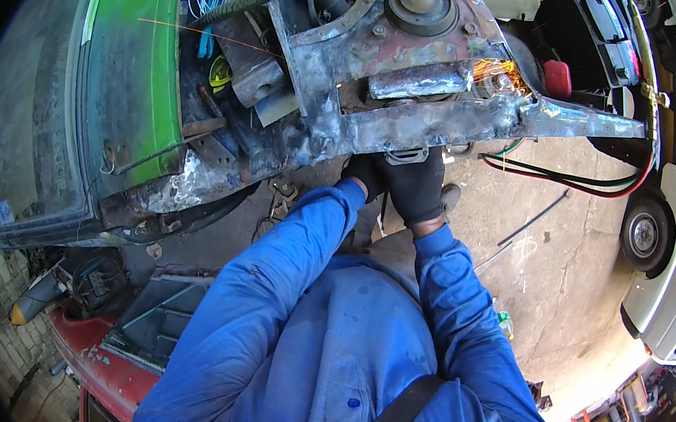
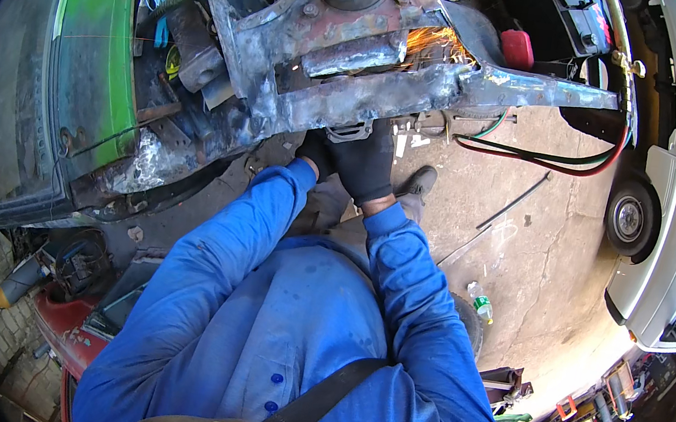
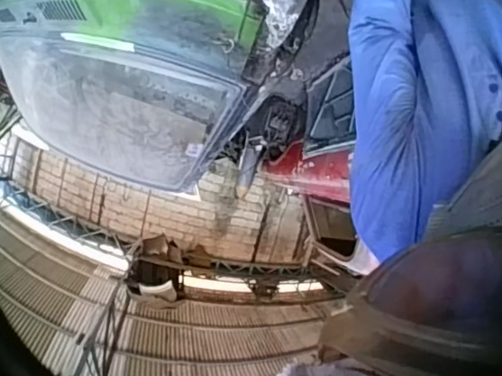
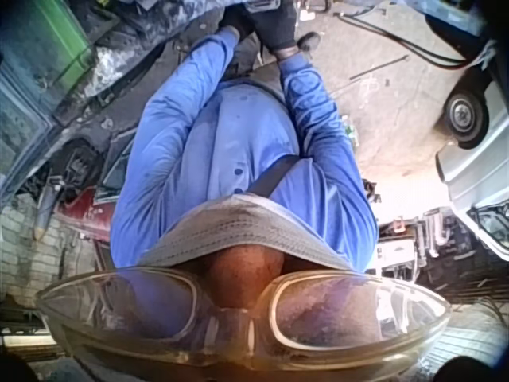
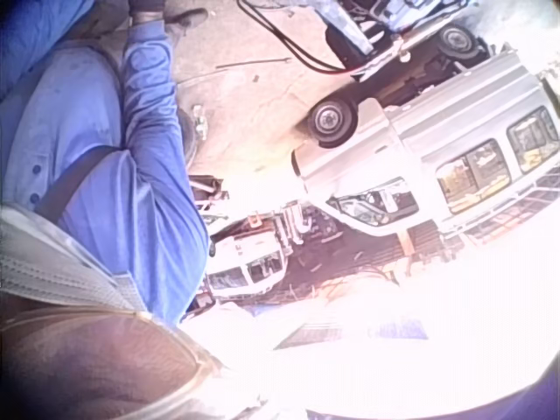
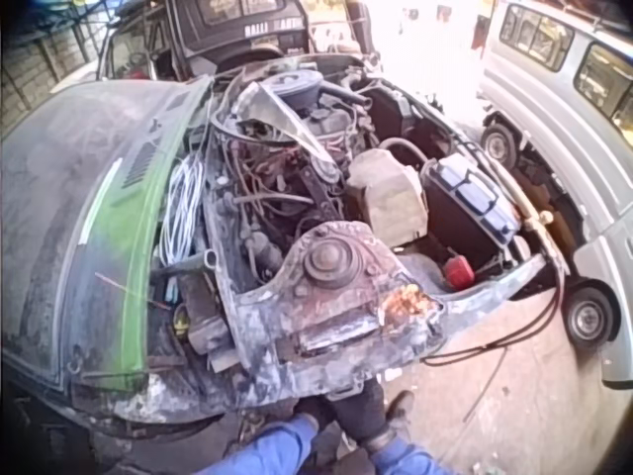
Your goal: The person uses an angle grinder to grind a metal section of a car's front frame, then switches to a welding torch to weld the same area. The person handles the grinder and welding torch with both hands while working on the exposed frame.
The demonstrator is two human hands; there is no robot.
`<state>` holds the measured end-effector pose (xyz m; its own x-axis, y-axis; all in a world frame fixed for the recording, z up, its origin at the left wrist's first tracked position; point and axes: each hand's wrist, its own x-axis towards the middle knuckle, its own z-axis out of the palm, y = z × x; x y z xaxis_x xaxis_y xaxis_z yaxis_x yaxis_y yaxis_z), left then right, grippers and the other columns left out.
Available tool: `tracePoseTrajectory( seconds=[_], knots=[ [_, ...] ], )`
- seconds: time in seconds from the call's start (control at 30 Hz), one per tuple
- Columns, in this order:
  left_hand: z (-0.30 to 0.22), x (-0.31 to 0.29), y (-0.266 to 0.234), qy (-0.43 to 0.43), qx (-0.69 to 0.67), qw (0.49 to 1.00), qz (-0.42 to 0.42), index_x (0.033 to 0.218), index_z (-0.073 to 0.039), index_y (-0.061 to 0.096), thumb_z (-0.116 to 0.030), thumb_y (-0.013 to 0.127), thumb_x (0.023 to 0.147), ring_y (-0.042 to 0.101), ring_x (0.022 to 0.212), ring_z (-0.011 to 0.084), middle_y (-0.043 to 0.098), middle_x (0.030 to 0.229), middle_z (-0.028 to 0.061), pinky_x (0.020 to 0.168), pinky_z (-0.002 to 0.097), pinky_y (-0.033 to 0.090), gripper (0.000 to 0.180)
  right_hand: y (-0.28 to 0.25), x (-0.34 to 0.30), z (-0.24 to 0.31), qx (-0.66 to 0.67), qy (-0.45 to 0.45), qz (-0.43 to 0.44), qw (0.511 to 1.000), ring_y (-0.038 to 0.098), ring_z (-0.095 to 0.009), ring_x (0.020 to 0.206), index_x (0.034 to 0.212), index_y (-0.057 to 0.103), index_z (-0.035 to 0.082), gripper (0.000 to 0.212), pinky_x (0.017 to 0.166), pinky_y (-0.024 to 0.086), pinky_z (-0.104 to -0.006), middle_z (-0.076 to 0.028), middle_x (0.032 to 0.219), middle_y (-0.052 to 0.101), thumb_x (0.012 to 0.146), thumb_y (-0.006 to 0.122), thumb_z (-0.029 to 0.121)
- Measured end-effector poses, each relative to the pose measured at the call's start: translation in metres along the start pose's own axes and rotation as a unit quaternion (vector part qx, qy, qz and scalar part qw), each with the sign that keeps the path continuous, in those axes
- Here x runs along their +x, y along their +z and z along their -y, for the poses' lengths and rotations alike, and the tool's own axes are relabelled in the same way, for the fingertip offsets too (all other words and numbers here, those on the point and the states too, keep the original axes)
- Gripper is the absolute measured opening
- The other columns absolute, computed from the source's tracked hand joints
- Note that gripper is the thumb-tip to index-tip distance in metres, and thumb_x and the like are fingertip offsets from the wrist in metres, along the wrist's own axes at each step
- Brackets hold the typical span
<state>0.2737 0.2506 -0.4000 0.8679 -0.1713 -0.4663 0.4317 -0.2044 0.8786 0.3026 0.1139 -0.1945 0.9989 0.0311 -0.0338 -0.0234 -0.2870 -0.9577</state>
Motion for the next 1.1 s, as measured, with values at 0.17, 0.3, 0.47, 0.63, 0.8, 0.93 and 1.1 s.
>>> tracePoseTrajectory(
  seconds=[0.17,0.3,0.47,0.63,0.8,0.93,1.1],
  knots=[
    [0.035,0.002,0.002,0.028,0.014,1.000,0.002,0.161,-0.010,0.057,-0.043,0.040,0.118,0.054,0.153,0.0283,0.057,0.169,0.0084,0.132,0.0430,0.037,0.056,0.002,-0.001,0.008,0.061,-0.016,-0.002,0.998,0.076,-0.028,0.113,0.139,0.058,0.000,0.070,0.099,0.060,-0.0401,-0.015,0.126,0.076,0.084,0.098,0.018],
    [0.007,-0.002,-0.004,-0.020,0.058,0.998,0.014,0.161,-0.011,0.057,-0.043,0.041,0.118,0.053,0.154,0.0285,0.057,0.170,0.0069,0.133,0.0435,0.035,0.056,0.000,0.003,0.010,0.021,-0.011,-0.007,1.000,0.076,-0.028,0.113,0.139,0.058,0.000,0.070,0.099,0.060,-0.0403,-0.015,0.126,0.076,0.084,0.099,0.018],
    [-0.042,-0.013,-0.006,0.001,0.318,0.945,0.082,0.161,-0.011,0.057,-0.039,0.045,0.117,0.051,0.155,0.0285,0.057,0.170,0.0069,0.134,0.0442,0.034,0.054,-0.009,0.001,0.019,0.054,0.003,-0.022,0.998,0.075,-0.028,0.114,0.137,0.058,0.000,0.070,0.100,0.059,-0.0407,-0.015,0.126,0.075,0.084,0.099,0.018],
    [-0.038,-0.009,0.001,0.024,0.320,0.946,0.053,0.163,-0.011,0.056,-0.038,0.046,0.116,0.051,0.156,0.0290,0.055,0.171,0.0091,0.133,0.0446,0.035,0.055,-0.014,0.009,0.017,-0.029,-0.039,-0.013,0.999,0.075,-0.030,0.111,0.137,0.058,0.001,0.071,0.098,0.060,-0.0419,-0.015,0.123,0.075,0.083,0.099,0.021],
    [-0.039,-0.007,0.005,-0.008,0.141,0.990,0.026,0.163,-0.010,0.055,-0.038,0.042,0.117,0.050,0.156,0.0285,0.053,0.172,0.0102,0.134,0.0443,0.034,0.056,-0.017,0.007,0.019,0.015,-0.006,-0.025,1.000,0.075,-0.031,0.111,0.137,0.059,0.000,0.073,0.098,0.060,-0.0420,-0.015,0.124,0.075,0.082,0.100,0.023],
    [-0.069,-0.016,0.003,0.024,0.424,0.903,0.068,0.163,-0.009,0.055,-0.037,0.041,0.117,0.051,0.156,0.0281,0.053,0.172,0.0106,0.134,0.0434,0.035,0.055,-0.020,0.008,0.024,0.022,-0.001,-0.037,0.999,0.075,-0.031,0.112,0.138,0.059,0.000,0.073,0.097,0.060,-0.0420,-0.015,0.125,0.076,0.082,0.100,0.025],
    [-0.070,-0.010,0.005,0.025,0.317,0.946,0.068,0.162,-0.009,0.056,-0.030,0.048,0.116,0.056,0.151,0.0288,0.057,0.169,0.0111,0.131,0.0428,0.040,0.051,-0.027,0.013,0.020,0.035,0.014,-0.016,0.999,0.075,-0.031,0.112,0.138,0.060,0.001,0.074,0.098,0.060,-0.0420,-0.015,0.126,0.076,0.082,0.101,0.028]
  ],
)
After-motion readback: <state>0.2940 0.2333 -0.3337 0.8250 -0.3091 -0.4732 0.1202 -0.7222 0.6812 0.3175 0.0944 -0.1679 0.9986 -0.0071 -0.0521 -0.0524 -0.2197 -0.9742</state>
